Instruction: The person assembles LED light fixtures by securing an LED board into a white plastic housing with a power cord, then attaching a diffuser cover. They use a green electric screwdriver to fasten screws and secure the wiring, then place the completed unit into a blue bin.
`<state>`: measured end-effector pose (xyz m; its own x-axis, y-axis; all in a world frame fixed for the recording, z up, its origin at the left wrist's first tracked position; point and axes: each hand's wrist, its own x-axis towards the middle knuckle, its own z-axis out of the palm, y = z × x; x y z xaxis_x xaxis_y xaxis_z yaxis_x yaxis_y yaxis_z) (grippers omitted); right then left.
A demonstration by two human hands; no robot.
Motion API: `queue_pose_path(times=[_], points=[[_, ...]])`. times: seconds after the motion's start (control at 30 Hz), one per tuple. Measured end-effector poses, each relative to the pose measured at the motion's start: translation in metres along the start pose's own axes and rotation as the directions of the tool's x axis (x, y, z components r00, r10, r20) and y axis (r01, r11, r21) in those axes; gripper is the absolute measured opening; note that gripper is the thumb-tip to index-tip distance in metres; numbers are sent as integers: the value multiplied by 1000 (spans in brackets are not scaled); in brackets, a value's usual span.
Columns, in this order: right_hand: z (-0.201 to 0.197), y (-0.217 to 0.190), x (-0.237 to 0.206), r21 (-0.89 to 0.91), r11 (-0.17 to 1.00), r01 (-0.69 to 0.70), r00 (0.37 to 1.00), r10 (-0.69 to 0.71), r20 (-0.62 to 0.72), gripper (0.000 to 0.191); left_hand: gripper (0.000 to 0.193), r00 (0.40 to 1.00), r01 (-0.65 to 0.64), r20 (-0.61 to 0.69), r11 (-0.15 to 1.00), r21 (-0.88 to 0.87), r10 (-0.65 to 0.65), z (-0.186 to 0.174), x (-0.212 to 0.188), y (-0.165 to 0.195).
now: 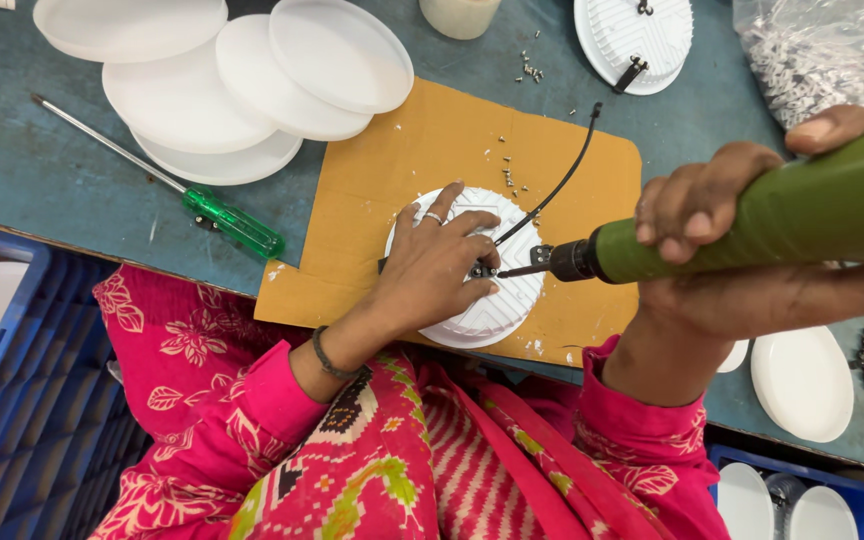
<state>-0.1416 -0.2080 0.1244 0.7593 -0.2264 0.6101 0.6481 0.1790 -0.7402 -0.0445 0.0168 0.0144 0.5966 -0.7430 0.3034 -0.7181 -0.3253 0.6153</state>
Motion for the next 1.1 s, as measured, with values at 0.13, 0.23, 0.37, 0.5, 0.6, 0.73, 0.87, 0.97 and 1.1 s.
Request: queue_pose_path(times=[0.13, 0.23, 0.37, 0.5, 0.6, 0.73, 0.87, 0.97, 1.1], points=[[7, 3, 6, -23, 1000, 10, 1000, -10, 27, 89, 23, 1000, 4, -3, 1000, 0, -4, -1, 1, 2], [7, 6, 10, -10, 1000, 2, 999, -2, 48, 89, 23, 1000, 9, -6, 1000, -10, -9, -2, 1, 3], [9, 9, 12, 3, 1000, -1, 1000, 1, 28, 90, 23, 1000, 7, -15, 1000, -20, -7, -3, 1, 3], [17, 10, 12, -42, 999, -17, 1000, 17, 8, 91, 23, 1000, 16, -11, 999, -30, -16, -2, 1, 2], [28, 11, 12, -90, 995, -33, 999, 35, 26, 92, 23, 1000, 13, -18, 999, -31, -13, -1, 1, 2], [42, 9, 18, -104, 994, -36, 999, 40, 36, 93, 22, 1000, 13, -21, 999, -32, -14, -3, 1, 3], [54, 7, 19, -97, 994, -39, 999, 40, 11, 92, 22, 1000, 23, -3, 999, -28, -23, -5, 1, 5], [58, 9, 16, -126, 992, -24, 999, 20, -28, 90, 21, 1000, 12, -24, 1000, -20, -13, -5, 1, 5], [50, 10, 15, -168, 985, 44, 996, -56, -70, 88, 20, 999, -3, -47, 1000, -13, 2, -1, -1, 2]])
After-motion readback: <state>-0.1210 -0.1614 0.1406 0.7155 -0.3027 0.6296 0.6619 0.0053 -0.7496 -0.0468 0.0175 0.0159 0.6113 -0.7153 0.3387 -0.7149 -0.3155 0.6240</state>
